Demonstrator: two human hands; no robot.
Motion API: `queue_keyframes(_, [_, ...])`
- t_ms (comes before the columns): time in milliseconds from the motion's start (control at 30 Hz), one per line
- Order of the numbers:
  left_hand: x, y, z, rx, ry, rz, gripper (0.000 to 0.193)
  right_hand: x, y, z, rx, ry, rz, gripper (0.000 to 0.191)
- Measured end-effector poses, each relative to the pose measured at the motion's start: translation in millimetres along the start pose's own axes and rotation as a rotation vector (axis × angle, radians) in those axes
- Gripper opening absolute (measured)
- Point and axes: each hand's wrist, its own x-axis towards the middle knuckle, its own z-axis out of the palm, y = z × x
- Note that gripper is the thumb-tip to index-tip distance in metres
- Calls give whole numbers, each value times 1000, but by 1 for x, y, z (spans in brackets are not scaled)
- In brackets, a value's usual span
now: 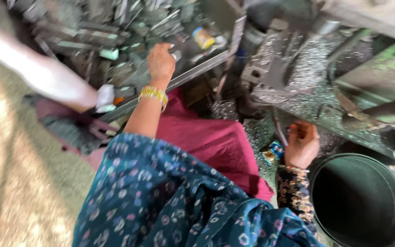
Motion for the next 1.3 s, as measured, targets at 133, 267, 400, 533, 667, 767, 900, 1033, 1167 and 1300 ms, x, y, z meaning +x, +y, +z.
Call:
queue_keyframes(133, [-25,106,-19,-303,-40,242,28,2,4,1,-7,2,60,13])
queue_keyframes(267, [-95,220,19,-212,-178,566,20,2,5,0,-140,-24,97,17])
queue_keyframes(400, [-138,260,72,-4,-54,802,28,-1,3,-1,-386,-179,171,29])
queue_keyframes(533, [-131,254,94,-105,-460,515,33,6,9,1,-343,-346,235,40])
queue_keyframes(667, [-106,257,102,51,-324,541,38,11,26,9,-410,-476,251,48])
queue_keyframes(767, [-97,264,109,96,-324,561,40,-3,39,19,-446,-539,315,47])
queue_keyframes(900, [-100,262,115,56,-198,554,40,-21,49,29,-649,-546,401,49])
queue_keyframes(1033, [-105,257,120,117,-232,588,35,-11,59,23,-435,-600,351,50])
queue_keyframes(1167, [-106,260,128,247,-249,626,37,-8,71,25,-512,-573,349,48])
queue_keyframes(1300, [-105,260,132,145,-60,561,44,-28,76,40,-508,-521,357,49])
